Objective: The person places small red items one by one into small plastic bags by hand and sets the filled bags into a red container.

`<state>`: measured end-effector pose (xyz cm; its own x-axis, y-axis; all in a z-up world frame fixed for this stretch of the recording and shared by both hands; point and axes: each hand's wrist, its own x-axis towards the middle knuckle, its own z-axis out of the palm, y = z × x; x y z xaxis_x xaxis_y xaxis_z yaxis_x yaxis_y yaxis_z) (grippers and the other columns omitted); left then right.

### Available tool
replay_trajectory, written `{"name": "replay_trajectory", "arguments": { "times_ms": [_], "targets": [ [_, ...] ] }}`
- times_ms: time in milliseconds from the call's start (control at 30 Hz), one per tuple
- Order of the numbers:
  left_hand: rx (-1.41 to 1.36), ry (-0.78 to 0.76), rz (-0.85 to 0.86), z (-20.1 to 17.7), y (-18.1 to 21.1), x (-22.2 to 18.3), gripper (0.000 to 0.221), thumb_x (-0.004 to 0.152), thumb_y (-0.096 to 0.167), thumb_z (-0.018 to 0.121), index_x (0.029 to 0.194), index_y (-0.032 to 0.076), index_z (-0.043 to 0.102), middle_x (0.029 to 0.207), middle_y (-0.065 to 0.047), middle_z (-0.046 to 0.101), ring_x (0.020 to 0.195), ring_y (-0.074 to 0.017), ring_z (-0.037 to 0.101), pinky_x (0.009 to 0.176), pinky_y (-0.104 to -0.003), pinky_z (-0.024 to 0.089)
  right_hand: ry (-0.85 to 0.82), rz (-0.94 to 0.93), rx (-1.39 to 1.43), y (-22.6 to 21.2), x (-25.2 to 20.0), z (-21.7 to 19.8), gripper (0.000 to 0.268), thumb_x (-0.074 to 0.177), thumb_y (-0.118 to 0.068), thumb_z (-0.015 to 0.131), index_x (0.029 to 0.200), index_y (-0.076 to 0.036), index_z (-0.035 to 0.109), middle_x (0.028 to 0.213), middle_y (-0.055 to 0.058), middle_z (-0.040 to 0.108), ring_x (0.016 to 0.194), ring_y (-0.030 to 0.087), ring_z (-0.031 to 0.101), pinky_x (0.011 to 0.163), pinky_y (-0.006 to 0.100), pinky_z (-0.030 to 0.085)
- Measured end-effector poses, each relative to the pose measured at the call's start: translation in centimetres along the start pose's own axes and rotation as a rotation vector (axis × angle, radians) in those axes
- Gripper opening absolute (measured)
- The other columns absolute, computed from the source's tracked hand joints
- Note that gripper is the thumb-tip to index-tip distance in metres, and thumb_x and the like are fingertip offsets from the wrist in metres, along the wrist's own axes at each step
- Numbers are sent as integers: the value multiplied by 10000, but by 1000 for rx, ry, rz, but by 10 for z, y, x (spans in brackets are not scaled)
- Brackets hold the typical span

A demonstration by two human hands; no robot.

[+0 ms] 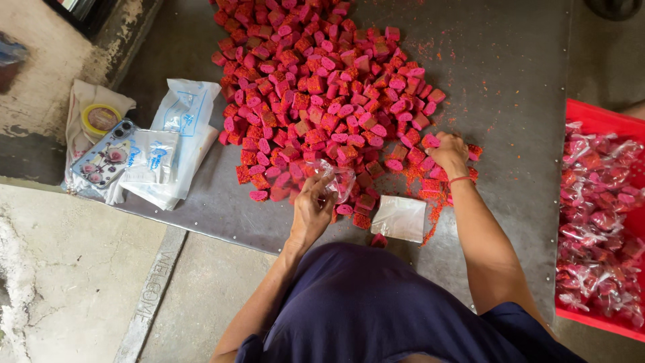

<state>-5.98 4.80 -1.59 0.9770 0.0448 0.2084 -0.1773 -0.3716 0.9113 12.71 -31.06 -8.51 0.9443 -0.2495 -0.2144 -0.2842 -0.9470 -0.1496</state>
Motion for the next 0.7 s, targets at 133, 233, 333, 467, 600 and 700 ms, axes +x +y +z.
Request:
{"name": "replay_trajectory", "arguments": {
  "times_ms": [133,233,333,467,600,700],
  "targets": [
    [-30,-73,-79,3,5,0,411,885,16,719,1291,22,661,1214,-138,663,713,-161,685,675,-298,568,60,37,93,1,-5,1,386,814,-283,829,1180,-206,735,1149,139,736,1076,336,684,927,463,545],
    [-10,-40,18,-2,5,0,427,883,-20,707,1307,-2,659,1227,-154,664,788,-177,706,693,-305,576,70,169,392,16,-4,5,356,820,-254,810,1163,-191,738,1081,117,772,969,310,743,854,454,601],
    [53,-2,20,-6,1,6,470,859,-42,682,1326,-6,644,1287,-172,653,743,-197,724,670,-304,591,78,132,557,38,-5,19,416,778,-247,834,1167,-153,723,1030,107,782,920,289,765,824,440,618],
    [23,-16,-19,-1,-4,7,483,849,-44,671,1327,-18,613,1347,-195,623,750,-212,743,663,-303,608,69,-47,294,43,-5,44,431,777,-287,876,1162,-154,736,984,137,748,917,333,722,827,449,573],
    [5,-65,10,12,0,7,501,858,-45,682,1351,-18,601,1385,-219,602,826,-249,753,710,-320,619,256,-172,144,39,0,59,448,699,-277,932,1090,-139,762,1024,194,702,901,417,677,733,497,538],
    [26,-77,62,12,6,12,534,852,-62,678,1377,-31,584,1408,-245,579,869,-264,750,745,-332,616,244,-198,187,48,10,65,471,683,-230,928,1107,-115,756,1031,188,714,945,391,682,815,487,551]
  ]
}}
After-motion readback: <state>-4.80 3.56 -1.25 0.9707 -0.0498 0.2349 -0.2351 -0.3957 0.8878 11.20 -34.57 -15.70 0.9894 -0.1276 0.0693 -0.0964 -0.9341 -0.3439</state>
